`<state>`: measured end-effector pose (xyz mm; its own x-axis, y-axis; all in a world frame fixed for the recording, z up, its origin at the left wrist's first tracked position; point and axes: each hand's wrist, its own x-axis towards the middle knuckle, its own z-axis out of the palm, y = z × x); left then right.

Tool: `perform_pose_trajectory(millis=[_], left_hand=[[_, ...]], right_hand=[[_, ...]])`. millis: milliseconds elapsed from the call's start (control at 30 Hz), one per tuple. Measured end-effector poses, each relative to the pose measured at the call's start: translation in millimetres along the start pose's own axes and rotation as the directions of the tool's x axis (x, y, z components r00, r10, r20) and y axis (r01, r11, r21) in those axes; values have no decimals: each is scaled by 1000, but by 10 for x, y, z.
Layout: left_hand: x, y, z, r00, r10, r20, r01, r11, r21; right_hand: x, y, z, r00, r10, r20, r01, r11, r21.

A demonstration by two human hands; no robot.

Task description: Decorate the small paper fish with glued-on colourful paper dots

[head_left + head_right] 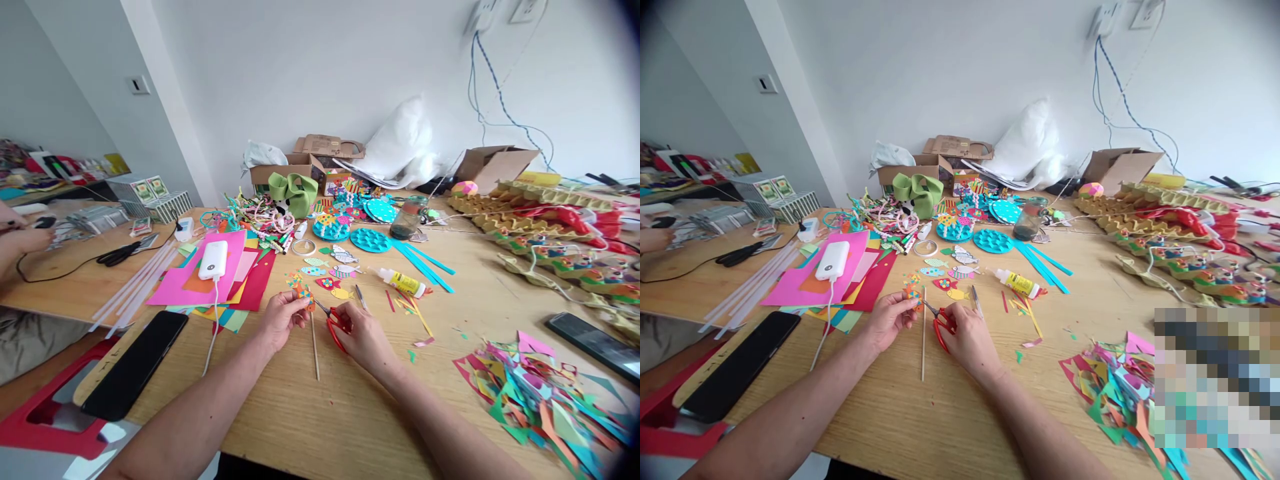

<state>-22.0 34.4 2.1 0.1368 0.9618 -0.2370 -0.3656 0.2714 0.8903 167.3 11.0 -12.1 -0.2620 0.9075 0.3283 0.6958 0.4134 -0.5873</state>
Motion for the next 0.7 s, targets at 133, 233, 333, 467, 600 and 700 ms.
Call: perform_pose_trajectory(millis=[133,233,333,467,600,700], left_hand=[[-7,9,13,1000,7,-1,-7,1000,3],[-13,10,22,1000,14,-1,-14,1000,6],[-23,12,30,1000,24,2,-24,1000,7],[-33,20,36,1000,30,6,-30,1000,8],[-35,20,41,999,36,9,-36,999,12],[-34,15,44,999,43,10,-43,999,15]], right_hand=[[4,3,6,1000,17,8,-17,1000,9],[5,2,9,1000,18,10,-18,1000,6],[4,-1,9,1000,19,5,-19,1000,9],[4,-4,10,1000,17,-2,-17,1000,14],[4,0,20,1000,17,-4,-17,1000,3],[3,3,26,1000,25,-8,-25,1000,-11]])
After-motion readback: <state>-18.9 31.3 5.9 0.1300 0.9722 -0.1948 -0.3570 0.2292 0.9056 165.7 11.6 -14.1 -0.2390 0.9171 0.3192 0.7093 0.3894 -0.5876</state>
